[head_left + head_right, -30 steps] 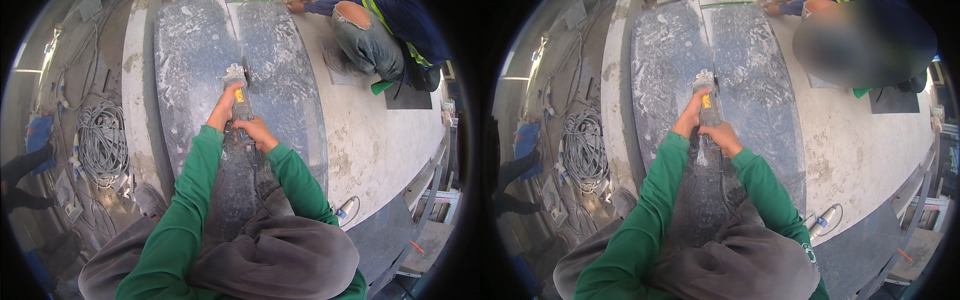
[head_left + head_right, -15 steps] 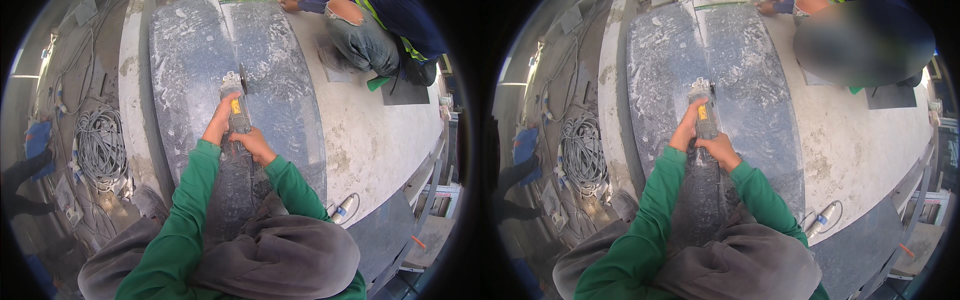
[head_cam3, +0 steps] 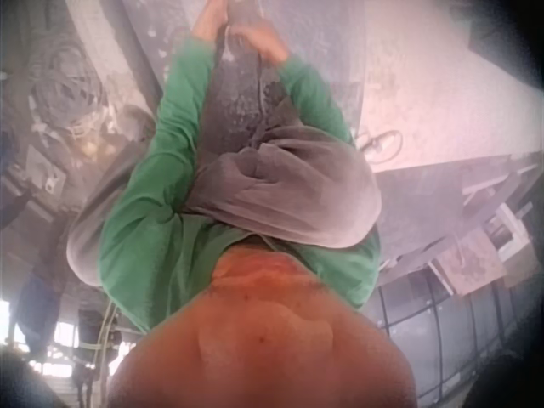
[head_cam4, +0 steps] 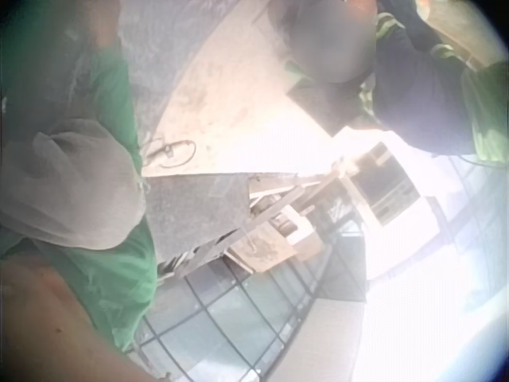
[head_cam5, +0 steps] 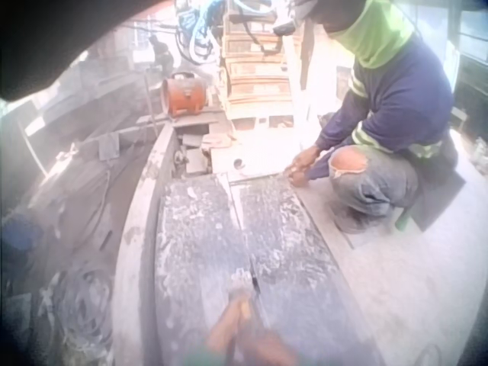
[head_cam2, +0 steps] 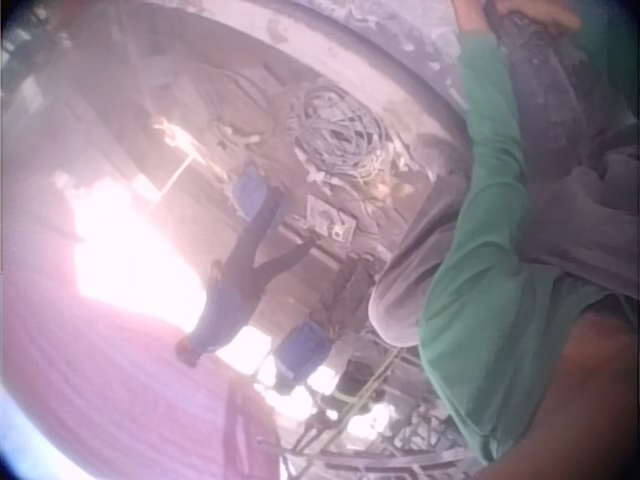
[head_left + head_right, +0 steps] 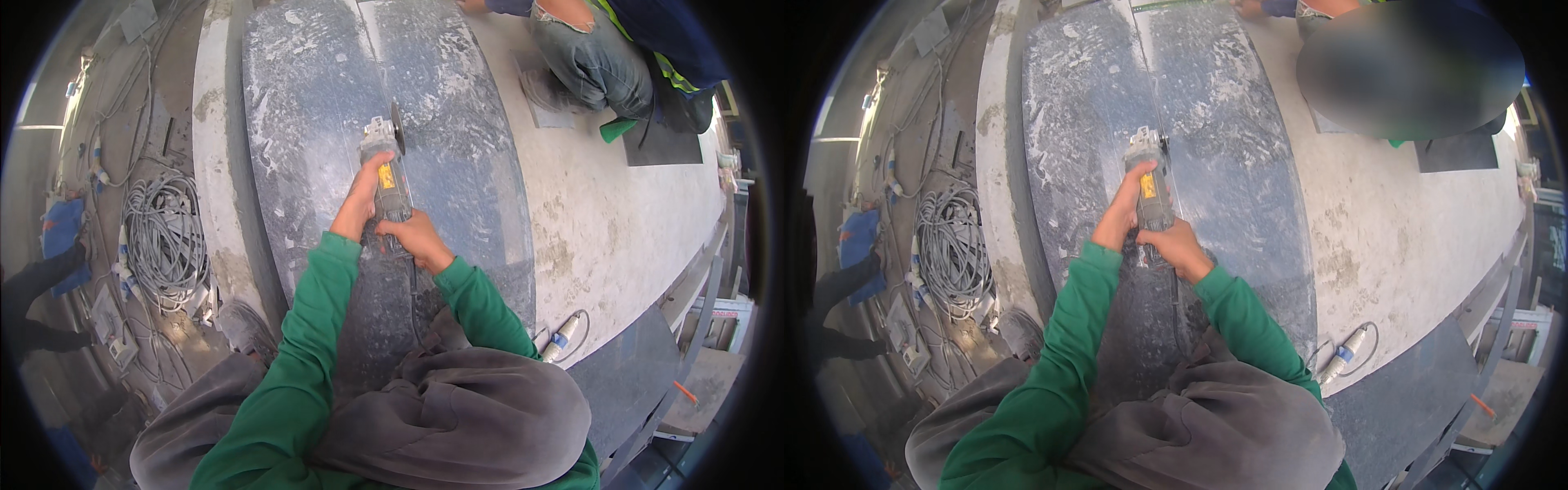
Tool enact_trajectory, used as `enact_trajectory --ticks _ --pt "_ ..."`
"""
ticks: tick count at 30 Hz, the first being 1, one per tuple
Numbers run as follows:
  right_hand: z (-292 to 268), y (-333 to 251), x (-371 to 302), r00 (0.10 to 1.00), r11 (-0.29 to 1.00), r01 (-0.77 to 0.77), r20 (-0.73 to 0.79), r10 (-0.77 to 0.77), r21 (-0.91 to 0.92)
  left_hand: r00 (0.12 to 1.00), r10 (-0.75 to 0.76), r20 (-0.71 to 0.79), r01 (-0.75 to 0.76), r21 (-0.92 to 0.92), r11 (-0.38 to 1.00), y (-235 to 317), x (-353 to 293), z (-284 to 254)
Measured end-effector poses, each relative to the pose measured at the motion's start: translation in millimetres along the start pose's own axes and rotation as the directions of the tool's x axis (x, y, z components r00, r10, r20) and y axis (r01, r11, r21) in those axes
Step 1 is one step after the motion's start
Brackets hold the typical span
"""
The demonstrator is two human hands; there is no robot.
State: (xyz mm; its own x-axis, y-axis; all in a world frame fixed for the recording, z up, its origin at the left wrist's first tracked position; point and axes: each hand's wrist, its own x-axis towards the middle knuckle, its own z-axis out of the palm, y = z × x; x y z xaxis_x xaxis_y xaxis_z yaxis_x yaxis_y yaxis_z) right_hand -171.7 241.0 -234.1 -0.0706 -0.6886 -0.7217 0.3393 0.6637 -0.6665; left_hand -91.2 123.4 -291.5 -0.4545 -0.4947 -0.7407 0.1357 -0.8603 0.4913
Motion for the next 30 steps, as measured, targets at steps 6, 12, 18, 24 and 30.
enact_trajectory --ticks 6,12,18,24,30 --pt "-1 8 -4 1.0 0.999 -0.001 0.028 0.0 0.052 0.999 0.049 0.014 -0.049 0.005 0.999 -7 -7 -1" --pt "0 8 -11 1.0 0.998 -0.016 0.011 0.015 0.067 1.0 0.021 0.004 -0.021 -0.003 1.0 -9 -12 1" --pt "-1 0 15 0.999 0.997 -0.009 0.045 0.005 0.077 1.0 0.004 0.023 -0.005 0.008 1.0 6 21 -11" --pt "-3 -19 28 0.996 0.996 -0.084 0.043 0.083 0.035 1.0 -0.004 0.016 0.004 -0.003 1.0 19 35 -10" --pt "-2 16 -2 1.0 0.997 0.007 0.015 -0.008 0.08 1.0 0.006 0.005 -0.006 0.009 1.0 -11 0 -5"
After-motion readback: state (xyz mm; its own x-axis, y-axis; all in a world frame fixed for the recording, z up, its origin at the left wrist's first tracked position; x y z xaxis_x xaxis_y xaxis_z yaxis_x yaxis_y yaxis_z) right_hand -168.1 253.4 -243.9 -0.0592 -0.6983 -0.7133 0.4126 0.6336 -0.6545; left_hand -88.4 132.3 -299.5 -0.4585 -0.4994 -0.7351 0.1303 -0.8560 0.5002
